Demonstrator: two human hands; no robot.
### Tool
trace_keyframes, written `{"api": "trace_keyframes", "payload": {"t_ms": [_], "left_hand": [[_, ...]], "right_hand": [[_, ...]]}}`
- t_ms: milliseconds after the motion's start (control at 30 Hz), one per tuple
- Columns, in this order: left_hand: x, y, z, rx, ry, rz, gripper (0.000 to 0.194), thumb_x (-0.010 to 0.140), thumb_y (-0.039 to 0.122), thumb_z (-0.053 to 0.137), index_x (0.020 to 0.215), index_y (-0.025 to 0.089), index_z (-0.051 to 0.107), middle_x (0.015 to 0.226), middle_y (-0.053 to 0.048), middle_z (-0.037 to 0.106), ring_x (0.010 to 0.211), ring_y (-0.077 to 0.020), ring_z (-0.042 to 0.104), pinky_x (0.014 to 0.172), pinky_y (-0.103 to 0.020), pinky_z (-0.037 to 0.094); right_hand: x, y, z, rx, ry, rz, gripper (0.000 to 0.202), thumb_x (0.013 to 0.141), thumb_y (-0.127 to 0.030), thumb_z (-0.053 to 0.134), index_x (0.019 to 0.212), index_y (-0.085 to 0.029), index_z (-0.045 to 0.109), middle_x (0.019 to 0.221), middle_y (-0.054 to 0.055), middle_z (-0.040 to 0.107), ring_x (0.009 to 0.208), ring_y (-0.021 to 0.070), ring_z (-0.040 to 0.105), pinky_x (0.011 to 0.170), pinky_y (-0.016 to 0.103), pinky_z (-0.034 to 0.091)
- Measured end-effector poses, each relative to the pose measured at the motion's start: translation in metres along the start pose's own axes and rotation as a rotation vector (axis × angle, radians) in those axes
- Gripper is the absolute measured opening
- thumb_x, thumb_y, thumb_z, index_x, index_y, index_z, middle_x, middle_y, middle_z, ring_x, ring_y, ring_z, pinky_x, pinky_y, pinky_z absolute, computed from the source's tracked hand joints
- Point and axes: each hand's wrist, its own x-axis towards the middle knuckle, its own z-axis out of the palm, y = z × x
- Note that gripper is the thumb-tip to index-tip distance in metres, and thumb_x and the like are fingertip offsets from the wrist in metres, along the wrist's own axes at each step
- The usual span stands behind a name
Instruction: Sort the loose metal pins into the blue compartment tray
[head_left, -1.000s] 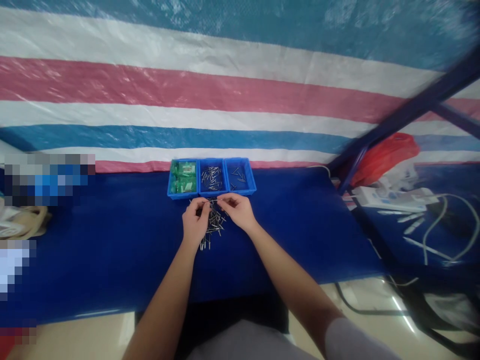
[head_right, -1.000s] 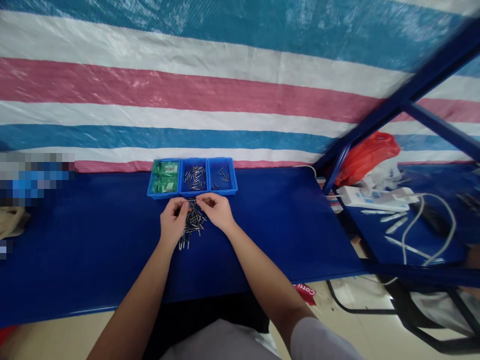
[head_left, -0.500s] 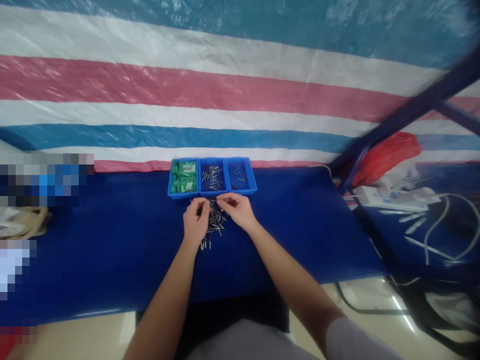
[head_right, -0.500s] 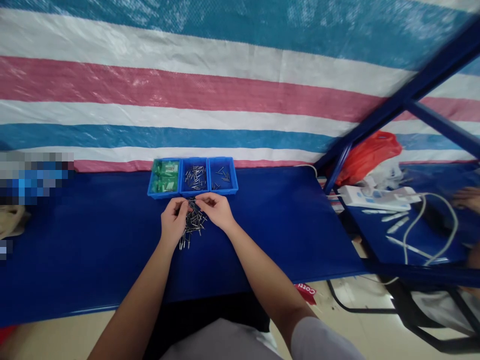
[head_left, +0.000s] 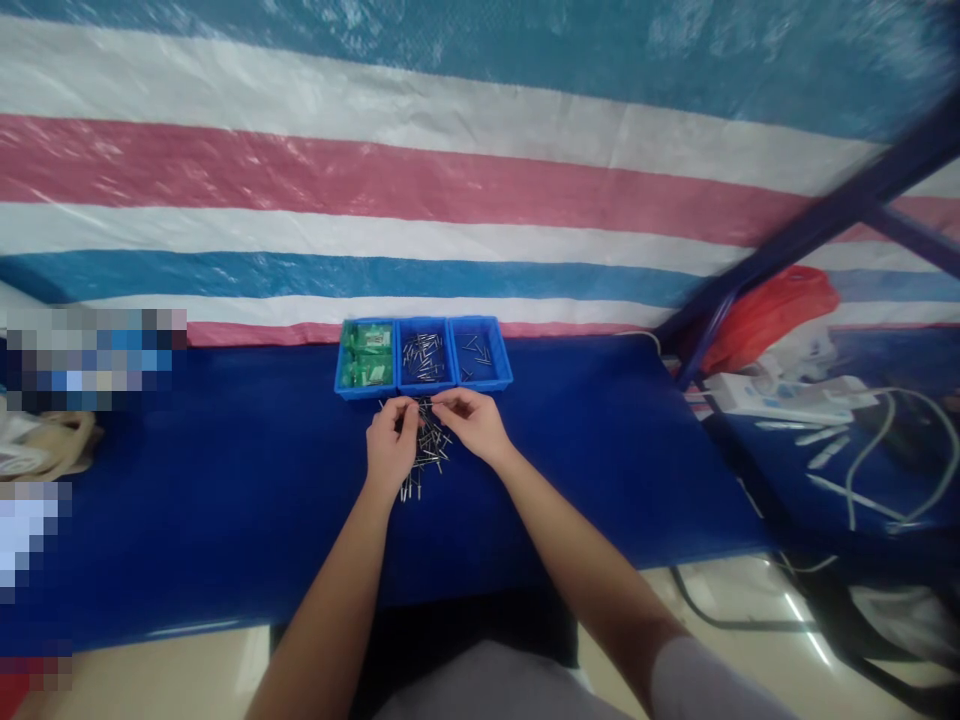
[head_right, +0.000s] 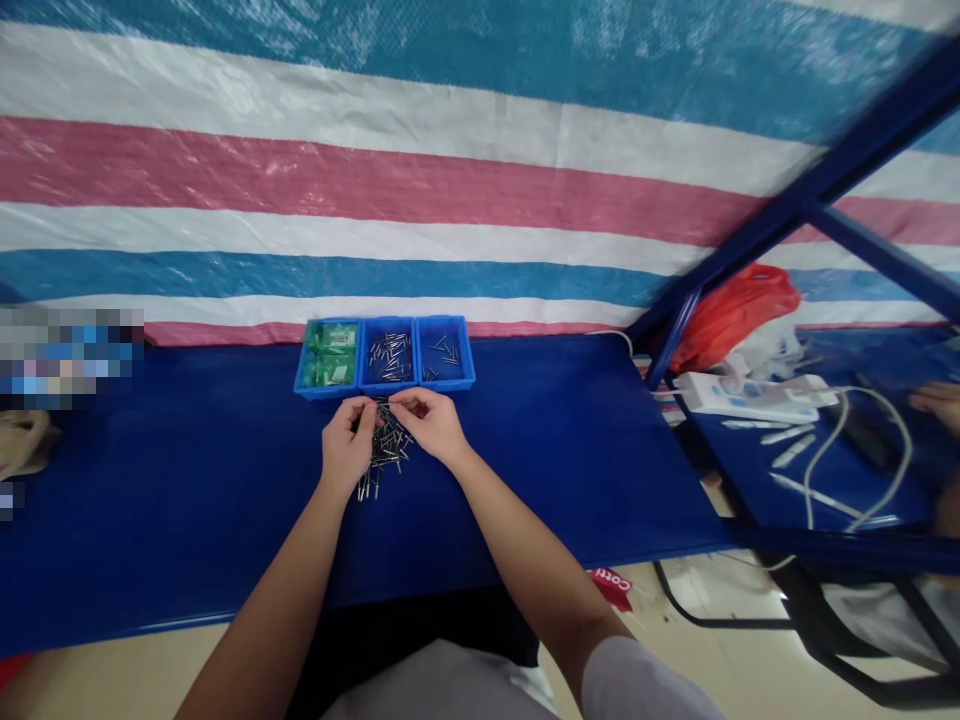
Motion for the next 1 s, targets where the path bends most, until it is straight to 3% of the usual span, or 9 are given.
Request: {"api": "trace_keyframes", "payload": {"t_ms": [100,300,667,867,1000], "left_hand": [[-0.0001,0.0004,-0.0008,0.009,-0.011,-0.007,0.031,0.095,0.046,0.047,0.087,0.022,0.065,0.080,-0.001,0.071,0.077,-0.0168,0.065,0.074,-0.029,0.048],[0.0003,-0.0001,0.0014,-0.057,0.000,-0.010,0.026,0.092,0.044,0.055,0.106,0.024,0.064,0.082,-0.001,0.073,0.084,-0.0178,0.068,0.082,-0.031,0.048],[0.0000,0.0027,-0.0021,0.031,-0.030,0.009,0.030,0.095,0.044,0.047,0.083,0.023,0.064,0.078,0.000,0.070,0.077,-0.0165,0.063,0.075,-0.028,0.047],[0.0009,0.0000,0.0014,-0.057,-0.006,0.014,0.022,0.091,0.042,0.055,0.102,0.024,0.063,0.080,-0.001,0.072,0.081,-0.0174,0.068,0.081,-0.031,0.049],[0.0010,-0.0006,0.0015,-0.033,-0.005,0.023,0.021,0.091,0.041,0.055,0.098,0.024,0.064,0.079,0.000,0.071,0.080,-0.0173,0.068,0.080,-0.031,0.049]], "right_hand": [[0.0002,-0.0001,-0.0001,0.005,-0.003,0.004,0.028,0.076,-0.043,0.074,0.089,-0.018,0.073,0.076,0.004,0.072,0.064,0.0153,0.065,0.061,0.028,0.053],[0.0012,-0.0020,-0.0017,0.031,0.014,0.018,0.027,0.077,-0.042,0.075,0.088,-0.018,0.074,0.074,0.003,0.072,0.062,0.0143,0.064,0.062,0.028,0.052],[-0.0013,-0.0041,-0.0010,-0.016,-0.009,-0.010,0.025,0.078,-0.041,0.073,0.089,-0.018,0.073,0.076,0.004,0.072,0.064,0.0154,0.065,0.061,0.028,0.052],[-0.0005,-0.0029,-0.0019,-0.023,0.013,-0.001,0.026,0.079,-0.042,0.072,0.090,-0.019,0.074,0.075,0.004,0.073,0.064,0.0159,0.066,0.062,0.029,0.053],[0.0009,-0.0018,-0.0025,-0.009,0.009,0.010,0.027,0.078,-0.043,0.073,0.090,-0.019,0.074,0.075,0.004,0.073,0.064,0.0159,0.065,0.062,0.029,0.053]]}}
